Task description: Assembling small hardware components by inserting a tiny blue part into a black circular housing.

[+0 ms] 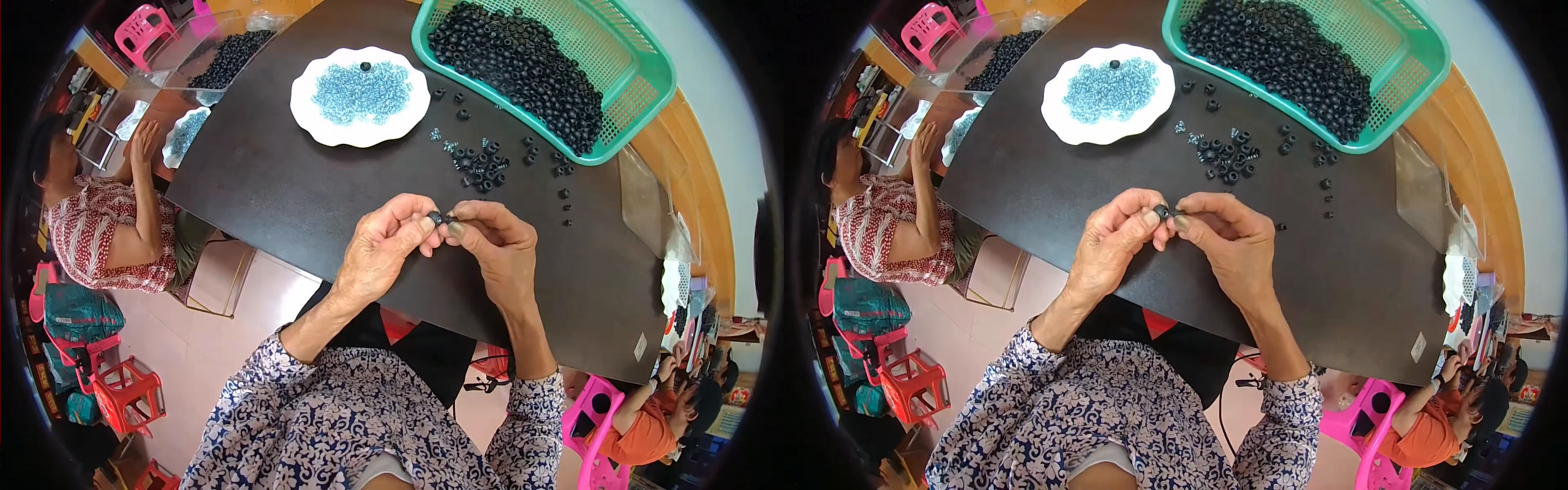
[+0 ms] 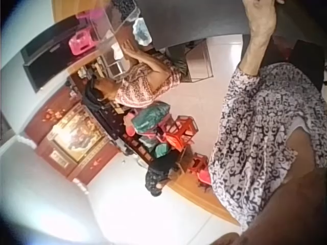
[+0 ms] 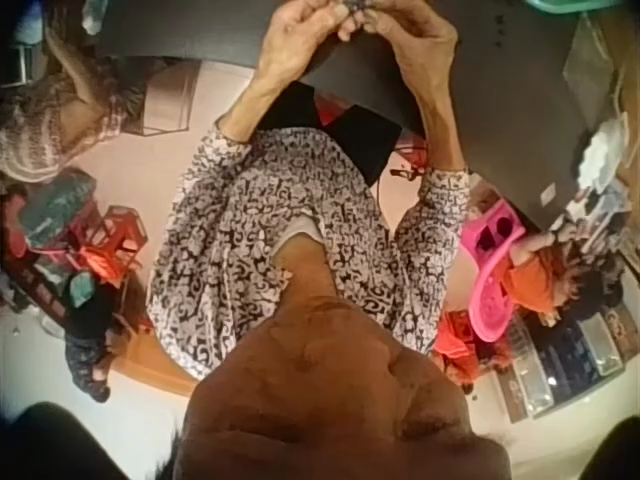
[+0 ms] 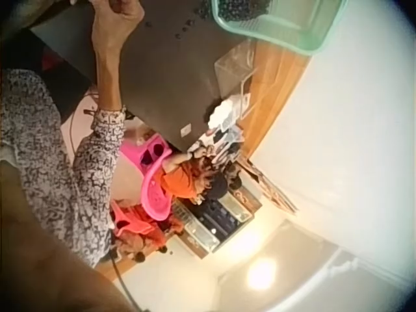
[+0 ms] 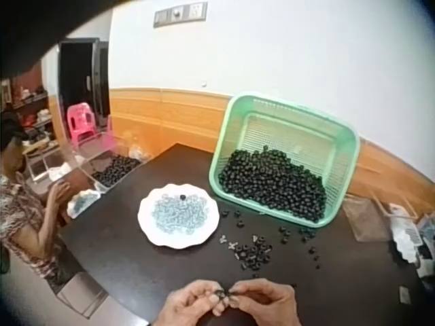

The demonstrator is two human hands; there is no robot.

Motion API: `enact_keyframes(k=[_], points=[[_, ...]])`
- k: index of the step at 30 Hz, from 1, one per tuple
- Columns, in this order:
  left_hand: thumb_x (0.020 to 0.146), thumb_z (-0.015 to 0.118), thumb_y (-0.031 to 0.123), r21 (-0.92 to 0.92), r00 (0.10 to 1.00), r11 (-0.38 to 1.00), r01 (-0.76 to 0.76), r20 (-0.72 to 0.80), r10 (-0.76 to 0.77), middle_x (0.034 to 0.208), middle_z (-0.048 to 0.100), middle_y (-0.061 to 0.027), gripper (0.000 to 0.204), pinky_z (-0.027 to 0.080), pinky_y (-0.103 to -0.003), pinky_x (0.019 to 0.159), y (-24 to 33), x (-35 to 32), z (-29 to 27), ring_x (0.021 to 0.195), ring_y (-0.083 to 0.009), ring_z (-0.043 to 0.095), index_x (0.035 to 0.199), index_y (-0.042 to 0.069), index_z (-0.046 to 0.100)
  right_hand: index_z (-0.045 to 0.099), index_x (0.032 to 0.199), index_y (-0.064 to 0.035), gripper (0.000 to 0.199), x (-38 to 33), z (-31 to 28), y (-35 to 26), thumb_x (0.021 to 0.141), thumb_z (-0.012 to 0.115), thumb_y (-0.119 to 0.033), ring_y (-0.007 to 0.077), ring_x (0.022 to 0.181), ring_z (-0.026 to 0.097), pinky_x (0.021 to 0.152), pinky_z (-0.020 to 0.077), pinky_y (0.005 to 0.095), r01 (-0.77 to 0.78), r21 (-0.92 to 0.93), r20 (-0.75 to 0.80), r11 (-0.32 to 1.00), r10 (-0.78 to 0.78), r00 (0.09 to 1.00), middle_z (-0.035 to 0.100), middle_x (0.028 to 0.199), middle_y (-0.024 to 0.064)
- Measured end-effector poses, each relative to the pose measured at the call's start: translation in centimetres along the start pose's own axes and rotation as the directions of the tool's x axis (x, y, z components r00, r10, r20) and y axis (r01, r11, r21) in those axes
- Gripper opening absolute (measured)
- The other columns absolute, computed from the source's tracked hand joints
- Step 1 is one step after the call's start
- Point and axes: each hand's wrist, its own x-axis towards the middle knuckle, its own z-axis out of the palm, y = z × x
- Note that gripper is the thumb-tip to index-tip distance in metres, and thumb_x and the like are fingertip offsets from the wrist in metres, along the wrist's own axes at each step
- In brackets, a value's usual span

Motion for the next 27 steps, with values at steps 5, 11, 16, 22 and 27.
enact_keyframes(k=[5, 11, 16, 22, 27], points=[[0.1, 0.053, 0.016, 0.072, 0.999, 0.997, -0.04, 0.026, 0.038, 0.09, 0.062, -0.004, 0.021, 0.047, -0.021, 0.075, -0.28, 0.03, -0.18, 0.08, -0.0083, 0.056, 0.11, -0.003, 0.057, 0.069, 0.099, 0.0018, 0.016, -0.32, -0.21, 0.36, 0.084, 0.07, 0.005, 0.0146, 0.086, 0.068, 0.077, 0.056, 0.024, 0.057, -0.068, -0.004, 0.996, -0.057, 0.998, 0.069, 0.095, 0.0085], [0.098, 0.053, 0.007, 0.232, 0.997, 0.97, -0.073, 0.018, 0.071, 0.086, 0.06, -0.002, 0.015, 0.048, -0.023, 0.074, -0.1, -0.19, 0.16, 0.08, -0.0077, 0.057, 0.11, -0.002, 0.058, 0.069, 0.097, 0.002, 0.015, -0.51, -0.23, 0.38, 0.082, 0.072, 0.006, 0.0116, 0.084, 0.065, 0.076, 0.0533, 0.0225, 0.086, -0.094, 0.016, 0.992, -0.084, 0.996, 0.068, 0.095, 0.008], [0.099, 0.053, 0.01, 0.263, 0.998, 0.962, -0.066, 0.007, 0.066, 0.085, 0.06, -0.0019, 0.015, 0.048, -0.023, 0.074, 0.05, -0.33, 0.18, 0.079, -0.0078, 0.056, 0.108, -0.002, 0.058, 0.069, 0.096, 0.0027, 0.015, -0.43, -0.45, 0.71, 0.082, 0.071, 0.007, 0.0114, 0.085, 0.062, 0.077, 0.051, 0.0231, 0.147, -0.151, 0.054, 0.977, -0.141, 0.989, 0.067, 0.095, 0.0084], [0.099, 0.054, 0.012, 0.278, 0.998, 0.959, -0.056, 0.014, 0.054, 0.084, 0.06, -0.0018, 0.017, 0.048, -0.023, 0.075, 0.36, -0.36, 0.15, 0.079, -0.0083, 0.056, 0.107, -0.003, 0.058, 0.067, 0.096, 0.0034, 0.017, -0.35, -0.38, 0.63, 0.081, 0.071, 0.009, 0.0123, 0.085, 0.062, 0.078, 0.0506, 0.0238, 0.214, -0.204, 0.102, 0.955, -0.197, 0.975, 0.066, 0.095, 0.0092], [0.099, 0.055, 0.012, 0.258, 0.999, 0.965, -0.046, 0.026, 0.041, 0.085, 0.059, -0.0016, 0.017, 0.048, -0.023, 0.076, 0.3, -0.34, 0.17, 0.079, -0.0084, 0.056, 0.107, -0.003, 0.058, 0.068, 0.096, 0.0028, 0.017, -0.49, -0.36, 0.67, 0.081, 0.071, 0.009, 0.0121, 0.085, 0.062, 0.077, 0.0505, 0.0236, 0.179, -0.186, 0.079, 0.966, -0.167, 0.983, 0.066, 0.093, 0.0086]])
